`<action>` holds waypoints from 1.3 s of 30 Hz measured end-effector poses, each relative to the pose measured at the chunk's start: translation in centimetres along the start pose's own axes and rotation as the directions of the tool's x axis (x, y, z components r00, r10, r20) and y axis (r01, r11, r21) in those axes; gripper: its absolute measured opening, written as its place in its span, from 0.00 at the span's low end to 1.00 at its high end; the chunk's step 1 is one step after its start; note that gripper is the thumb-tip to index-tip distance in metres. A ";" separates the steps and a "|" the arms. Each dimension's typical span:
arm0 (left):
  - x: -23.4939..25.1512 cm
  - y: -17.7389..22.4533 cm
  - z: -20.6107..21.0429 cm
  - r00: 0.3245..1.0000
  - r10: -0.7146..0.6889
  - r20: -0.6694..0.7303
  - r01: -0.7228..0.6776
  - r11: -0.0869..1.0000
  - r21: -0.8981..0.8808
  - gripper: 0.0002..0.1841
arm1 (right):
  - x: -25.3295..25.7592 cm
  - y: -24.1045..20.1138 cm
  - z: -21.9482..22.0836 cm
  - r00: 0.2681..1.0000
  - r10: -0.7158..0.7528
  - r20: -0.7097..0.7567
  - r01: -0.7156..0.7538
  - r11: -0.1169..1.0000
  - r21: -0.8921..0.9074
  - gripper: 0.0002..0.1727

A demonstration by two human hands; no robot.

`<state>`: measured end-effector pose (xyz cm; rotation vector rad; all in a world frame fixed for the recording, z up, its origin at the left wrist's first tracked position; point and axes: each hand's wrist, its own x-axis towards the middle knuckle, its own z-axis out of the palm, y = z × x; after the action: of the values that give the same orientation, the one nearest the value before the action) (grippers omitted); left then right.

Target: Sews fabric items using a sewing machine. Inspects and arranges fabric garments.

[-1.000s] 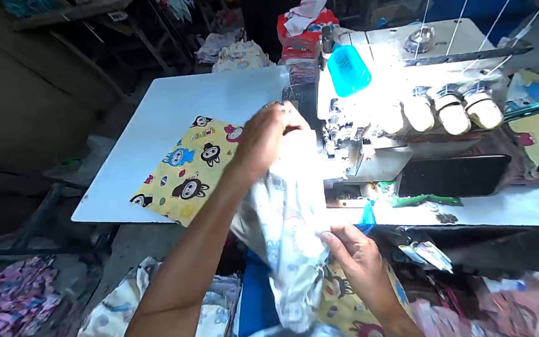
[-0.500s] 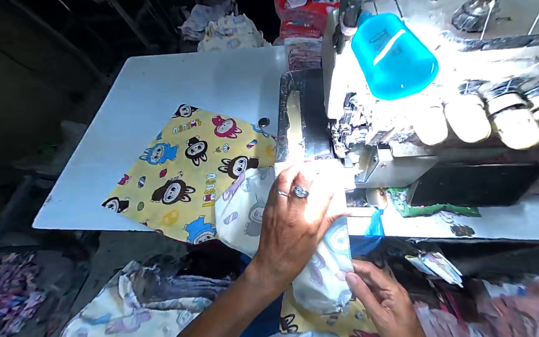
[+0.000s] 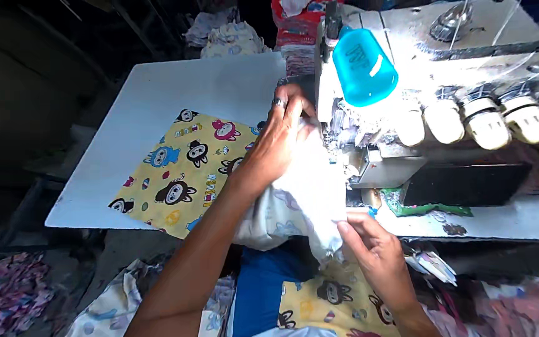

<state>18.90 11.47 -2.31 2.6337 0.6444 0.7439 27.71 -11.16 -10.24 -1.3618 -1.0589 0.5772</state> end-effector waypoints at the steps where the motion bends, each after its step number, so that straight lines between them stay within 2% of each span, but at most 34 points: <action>1: 0.8 -0.3 0.0 1.000 -0.024 -0.001 0.024 1.000 -0.007 0.13 | 0.8 -0.2 0.1 1.000 -0.006 -0.003 0.006 1.000 -0.010 0.10; 3: 1.8 -1.1 0.1 0.995 -0.078 -0.067 0.076 0.997 -0.035 0.18 | 2.0 -0.5 0.3 1.000 0.006 -0.015 -0.006 1.000 -0.027 0.09; 5: 1.4 -1.8 -0.1 0.978 -0.149 -0.143 0.136 0.986 -0.095 0.30 | 2.6 -0.7 0.3 1.000 0.024 -0.019 -0.025 0.999 -0.042 0.09; 6: 0.2 -1.5 -0.6 0.970 -0.212 -0.117 0.198 0.973 -0.120 0.39 | 2.4 -0.8 0.2 0.999 0.040 -0.013 -0.041 0.998 -0.048 0.08; 7: -1.9 -0.8 -1.3 0.958 -0.284 -0.030 0.278 0.953 -0.120 0.47 | 1.9 -0.8 0.0 0.998 0.061 0.001 -0.061 0.997 -0.047 0.08; 9: -7.9 0.8 -3.3 0.913 -0.371 0.167 0.385 0.921 -0.060 0.55 | 0.6 -0.6 -0.5 0.994 0.107 0.024 -0.106 0.993 -0.043 0.12; 10: -11.4 1.2 -4.3 0.896 -0.392 0.209 0.405 0.914 -0.022 0.50 | -0.1 -0.2 -0.8 0.992 0.127 0.026 -0.126 0.991 -0.052 0.15; 12: -16.4 0.3 -6.4 0.841 -0.475 0.258 0.460 0.880 0.122 0.22 | -1.1 0.6 -1.3 0.988 0.154 0.019 -0.152 0.985 -0.080 0.15; 13: -18.0 -0.2 -7.6 0.808 -0.533 0.250 0.503 0.846 0.176 0.16 | -1.3 0.8 -1.5 0.987 0.161 0.016 -0.159 0.983 -0.095 0.13; 15: -20.0 -0.5 -9.6 0.778 -0.614 0.134 0.597 0.789 0.147 0.15 | -1.4 0.7 -1.6 0.986 0.163 0.016 -0.160 0.980 -0.121 0.11; 17: -20.8 0.7 -10.0 0.703 -0.711 0.020 0.709 0.698 -0.099 0.16 | -1.3 0.5 -1.3 0.990 0.139 0.020 -0.135 0.979 -0.151 0.10; 19: -20.9 2.3 -9.2 0.593 -0.805 0.019 0.729 0.527 -0.436 0.15 | -1.4 0.5 -1.2 0.994 0.108 0.020 -0.102 0.977 -0.187 0.09; 20: -21.1 2.8 -9.0 0.577 -0.816 0.027 0.720 0.493 -0.489 0.15 | -1.8 0.5 -1.3 0.996 0.091 0.022 -0.084 0.975 -0.204 0.09; 21: -21.5 2.9 -9.3 0.599 -0.800 0.034 0.723 0.522 -0.452 0.16 | -2.3 0.4 -1.5 0.997 0.075 0.025 -0.068 0.974 -0.217 0.10; 24: -21.9 2.3 -12.2 0.720 -0.682 0.129 0.690 0.685 -0.233 0.17 | -3.8 -0.5 -2.3 0.998 0.056 0.031 -0.049 0.982 -0.182 0.12; 27: -19.8 1.5 -15.0 0.750 -0.622 0.225 0.661 0.715 -0.226 0.25 | -3.2 -0.1 -2.2 0.998 0.062 0.008 -0.060 0.989 -0.137 0.11; 28: -18.2 1.5 -15.7 0.756 -0.620 0.210 0.654 0.717 -0.241 0.25 | -2.5 0.0 -2.0 0.998 0.055 0.004 -0.055 0.990 -0.130 0.11; 29: -16.5 1.4 -16.2 0.765 -0.621 0.170 0.642 0.719 -0.265 0.23 | -1.5 0.1 -1.7 0.999 0.043 0.002 -0.042 0.992 -0.121 0.11; 31: -12.4 1.0 -16.4 0.773 -0.635 -0.008 0.606 0.742 -0.286 0.18 | 0.4 0.0 -1.3 1.000 0.025 -0.015 -0.027 0.995 -0.098 0.09; 32: -10.8 0.0 -16.1 0.786 -0.607 -0.119 0.555 0.777 -0.296 0.20 | 1.2 -0.3 -1.1 0.999 0.038 -0.023 -0.040 0.996 -0.079 0.08; 33: -9.7 -1.4 -15.6 0.812 -0.547 -0.204 0.483 0.826 -0.291 0.26 | 1.7 -0.5 -0.9 0.998 0.060 -0.030 -0.061 0.997 -0.053 0.07; 34: -9.0 -2.2 -15.2 0.844 -0.485 -0.229 0.420 0.864 -0.278 0.33 | 2.2 -0.7 -0.8 0.996 0.078 -0.036 -0.078 0.997 -0.022 0.06; 35: -8.7 -2.2 -14.6 0.865 -0.451 -0.218 0.389 0.879 -0.274 0.36 | 2.6 -0.8 -0.6 0.996 0.085 -0.041 -0.085 0.996 0.011 0.06; 36: -8.9 -1.2 -13.6 0.873 -0.452 -0.184 0.390 0.873 -0.293 0.34 | 2.7 -0.8 -0.5 0.995 0.094 -0.045 -0.092 0.995 0.047 0.06; 37: -9.7 0.3 -12.1 0.865 -0.490 -0.113 0.427 0.835 -0.348 0.25 | 2.8 -0.8 -0.4 0.993 0.109 -0.043 -0.105 0.991 0.083 0.06; 38: -11.1 1.9 -10.4 0.851 -0.524 0.027 0.486 0.768 -0.417 0.16 | 2.7 -0.9 -0.3 0.990 0.135 -0.036 -0.129 0.982 0.140 0.06; 39: -12.9 3.0 -8.4 0.828 -0.511 0.231 0.554 0.679 -0.481 0.16 | 2.6 -1.1 -0.3 0.984 0.176 -0.021 -0.167 0.959 0.229 0.07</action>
<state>5.38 4.05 0.50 1.8104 0.9662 0.5286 28.87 -9.26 -8.49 -1.2646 -0.8185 0.7716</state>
